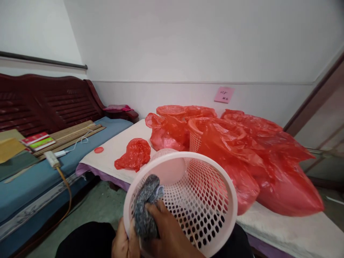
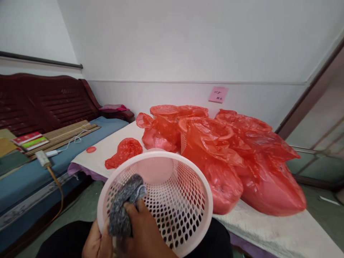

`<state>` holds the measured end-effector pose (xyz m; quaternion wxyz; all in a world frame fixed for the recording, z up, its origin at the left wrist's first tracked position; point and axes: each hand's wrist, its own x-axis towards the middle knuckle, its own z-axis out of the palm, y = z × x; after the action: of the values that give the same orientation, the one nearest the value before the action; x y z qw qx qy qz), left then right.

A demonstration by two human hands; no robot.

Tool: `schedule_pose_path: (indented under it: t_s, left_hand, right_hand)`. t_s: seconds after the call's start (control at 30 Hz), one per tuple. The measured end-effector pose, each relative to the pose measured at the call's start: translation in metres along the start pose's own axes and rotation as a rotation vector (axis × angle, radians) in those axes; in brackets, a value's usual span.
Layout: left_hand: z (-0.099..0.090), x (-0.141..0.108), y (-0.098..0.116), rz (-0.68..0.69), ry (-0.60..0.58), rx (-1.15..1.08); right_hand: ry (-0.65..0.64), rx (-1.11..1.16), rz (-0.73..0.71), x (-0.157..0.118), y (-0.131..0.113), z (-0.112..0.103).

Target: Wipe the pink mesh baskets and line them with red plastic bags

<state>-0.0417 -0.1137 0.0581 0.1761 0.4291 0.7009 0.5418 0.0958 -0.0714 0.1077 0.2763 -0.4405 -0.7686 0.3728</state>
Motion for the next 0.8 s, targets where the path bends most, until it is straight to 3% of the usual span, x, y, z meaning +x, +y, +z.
schedule_pose_path:
  t_s: [0.07, 0.13, 0.27, 0.37, 0.5, 0.7, 0.8]
  left_hand:
    - [-0.005, 0.008, -0.003, 0.020, -0.016, 0.006]
    - [-0.006, 0.014, -0.004, 0.042, -0.002, 0.027]
    - [-0.005, 0.019, 0.001, 0.100, 0.014, 0.006]
    - [-0.006, 0.021, 0.006, 0.162, -0.045, 0.009]
    - [-0.006, 0.016, 0.014, 0.143, -0.047, -0.008]
    - [0.001, -0.001, 0.018, 0.073, -0.011, -0.069]
    - [0.002, -0.003, 0.013, 0.055, -0.037, -0.061]
  right_hand:
    - [-0.189, -0.272, 0.068, -0.012, -0.004, -0.008]
    - [-0.280, -0.564, 0.167, -0.018, -0.003, -0.021]
    - [-0.165, -0.923, 0.312, -0.020, -0.003, -0.046]
    - [-0.131, -0.902, 0.310, -0.022, -0.004, -0.048]
    - [-0.143, -0.733, 0.248, -0.010, 0.007, -0.038]
    - [0.030, -0.650, 0.492, 0.038, 0.048, -0.048]
    - [0.166, -0.476, 0.515, 0.055, 0.064, -0.060]
